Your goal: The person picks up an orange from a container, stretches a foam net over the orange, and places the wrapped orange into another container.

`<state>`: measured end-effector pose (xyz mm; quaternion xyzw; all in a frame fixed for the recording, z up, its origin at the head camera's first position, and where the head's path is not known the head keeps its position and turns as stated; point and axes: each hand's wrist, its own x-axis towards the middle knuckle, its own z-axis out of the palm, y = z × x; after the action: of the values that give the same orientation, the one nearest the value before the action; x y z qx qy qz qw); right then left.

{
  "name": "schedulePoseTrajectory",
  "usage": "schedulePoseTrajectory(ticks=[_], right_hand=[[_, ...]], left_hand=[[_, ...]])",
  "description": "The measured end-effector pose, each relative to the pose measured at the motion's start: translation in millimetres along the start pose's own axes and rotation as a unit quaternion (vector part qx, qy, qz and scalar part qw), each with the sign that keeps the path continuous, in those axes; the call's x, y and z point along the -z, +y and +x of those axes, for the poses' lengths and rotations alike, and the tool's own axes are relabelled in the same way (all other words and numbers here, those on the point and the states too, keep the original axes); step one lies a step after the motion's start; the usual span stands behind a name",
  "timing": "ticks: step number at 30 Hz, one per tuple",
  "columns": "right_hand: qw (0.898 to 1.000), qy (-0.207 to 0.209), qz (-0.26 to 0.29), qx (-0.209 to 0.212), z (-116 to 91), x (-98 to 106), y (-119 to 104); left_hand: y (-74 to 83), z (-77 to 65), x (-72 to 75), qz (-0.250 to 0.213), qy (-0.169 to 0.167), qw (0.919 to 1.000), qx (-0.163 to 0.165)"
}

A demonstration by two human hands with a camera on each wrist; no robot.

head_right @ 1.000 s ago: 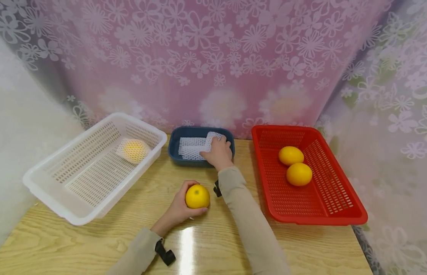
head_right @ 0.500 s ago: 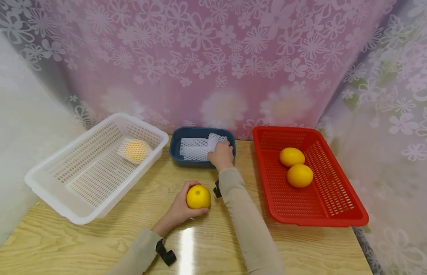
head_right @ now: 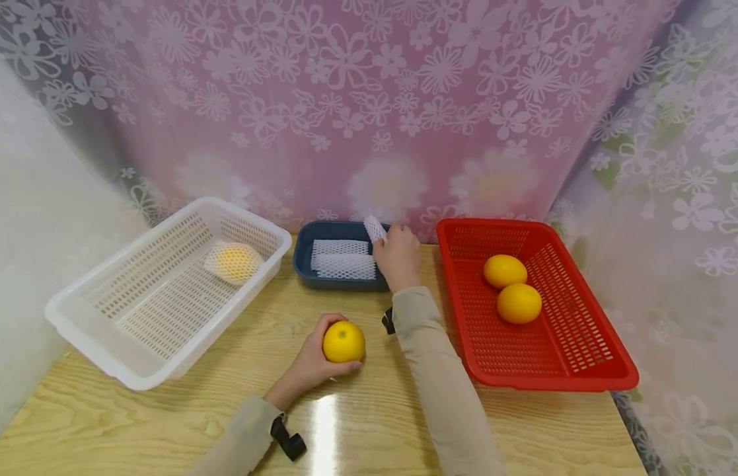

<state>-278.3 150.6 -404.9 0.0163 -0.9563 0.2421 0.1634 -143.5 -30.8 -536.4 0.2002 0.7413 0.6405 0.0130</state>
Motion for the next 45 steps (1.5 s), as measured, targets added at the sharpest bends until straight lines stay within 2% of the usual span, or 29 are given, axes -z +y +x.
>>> schedulePoseTrajectory(ticks=[9,13,18,22,24,26,30,32,37,45], right_hand=[[0.998,-0.001,0.044,-0.037,-9.0,40.2,-9.7],[0.995,0.004,0.092,-0.044,-16.1,55.8,-16.4],[0.983,0.017,0.180,-0.028,-32.6,76.9,-24.2],[0.968,0.026,0.251,-0.007,-51.9,88.5,-26.4],[0.956,0.028,0.292,0.000,-62.1,91.6,-27.3],[0.940,0.029,0.339,0.008,-72.4,92.5,-28.2],[0.896,0.019,0.443,0.013,-93.5,91.8,-29.8],[0.878,0.012,0.477,0.013,-104.6,90.7,-30.7],[0.851,-0.013,0.524,-0.001,-129.1,87.2,-32.2],[0.792,-0.047,0.608,-0.038,-147.2,62.2,-25.7]], left_hand=[[-0.5,-0.7,0.2,0.011,-0.005,0.9999,-0.004],[-0.1,-0.6,0.6,0.008,-0.008,0.9999,-0.013],[0.1,-0.9,0.8,0.005,-0.010,0.9998,-0.015],[1.1,-1.4,0.8,0.000,-0.012,0.9999,-0.013],[0.7,-1.5,0.8,-0.001,-0.010,0.9999,-0.010],[0.5,-1.6,0.9,-0.001,-0.008,0.9999,-0.009],[0.8,-2.3,0.5,0.001,-0.005,0.9998,-0.018],[1.3,-3.2,0.6,0.001,-0.005,0.9996,-0.028],[-0.3,-4.0,0.7,-0.008,-0.002,0.9995,-0.032],[1.0,-4.4,1.0,-0.027,0.014,0.9988,-0.038]])
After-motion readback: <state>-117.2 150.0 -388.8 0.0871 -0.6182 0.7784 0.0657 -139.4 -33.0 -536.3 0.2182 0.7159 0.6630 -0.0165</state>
